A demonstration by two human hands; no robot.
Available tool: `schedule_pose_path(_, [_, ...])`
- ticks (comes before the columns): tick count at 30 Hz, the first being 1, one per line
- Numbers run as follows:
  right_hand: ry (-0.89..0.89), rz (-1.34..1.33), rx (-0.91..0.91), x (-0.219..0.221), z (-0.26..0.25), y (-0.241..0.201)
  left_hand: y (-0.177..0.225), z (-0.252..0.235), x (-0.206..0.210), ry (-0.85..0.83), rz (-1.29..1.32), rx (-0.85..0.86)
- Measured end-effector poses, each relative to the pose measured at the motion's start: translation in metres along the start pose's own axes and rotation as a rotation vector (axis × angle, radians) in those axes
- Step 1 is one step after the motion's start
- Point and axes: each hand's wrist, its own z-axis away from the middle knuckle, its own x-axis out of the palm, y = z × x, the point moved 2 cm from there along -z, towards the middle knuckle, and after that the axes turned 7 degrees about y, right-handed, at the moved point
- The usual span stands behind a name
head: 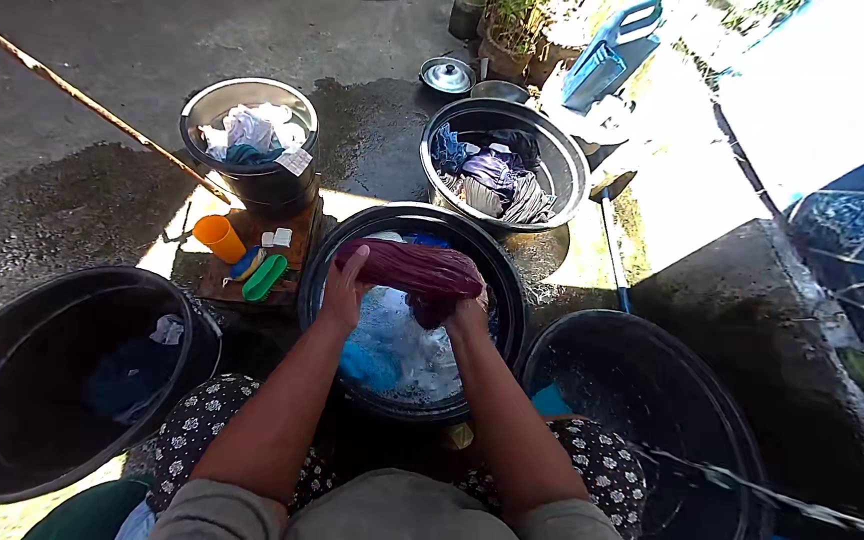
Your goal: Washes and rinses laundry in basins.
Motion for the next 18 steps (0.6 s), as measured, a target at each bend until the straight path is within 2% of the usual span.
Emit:
schedule_pose_path(2, [-0.047,-0.032,0.029,0.021,0.017,-0.017,-0.036,-0.013,-0.010,0.244,-0.128,-0.026])
schedule_pose_path(3, [-0.059,-0.067,0.053,0.033,0.025,-0.020,-0.058,-0.014,-0.012,0.264,-0.147,-0.061])
schedule_pose_path(6, [-0.156,-0.236,0.087,0.059,0.044,-0.016,-0.097,-0.002,0.001,0.112,0.071,-0.223])
schedule_pose_path(8, [-0.153,-0.324,0.151,0.063,0.052,-0.011,-0.092,-0.001,0.012,0.018,0.396,-0.267])
schedule_pose_path(10, [-0.150,-0.339,0.184,0.053,0.054,-0.002,-0.074,-0.010,0.014,0.058,0.563,-0.255])
schedule_pose_path(12, [-0.181,-0.187,0.103,0.027,0.048,0.017,-0.053,-0.023,0.007,0.139,0.576,-0.140])
schedule_pose_path(14, [-0.331,0.143,0.040,-0.010,0.038,0.037,-0.039,-0.030,0.002,0.129,0.551,-0.043])
schedule_pose_path(15, [-0.443,0.244,0.097,-0.026,0.035,0.044,-0.036,-0.030,0.001,0.088,0.514,0.001])
schedule_pose_path(16, [-0.559,0.235,0.209,-0.038,0.033,0.049,-0.033,-0.028,0.001,0.041,0.454,0.031])
schedule_pose_path(18, [-0.663,-0.013,0.491,-0.050,0.031,0.057,-0.037,-0.017,0.004,-0.042,0.284,0.027])
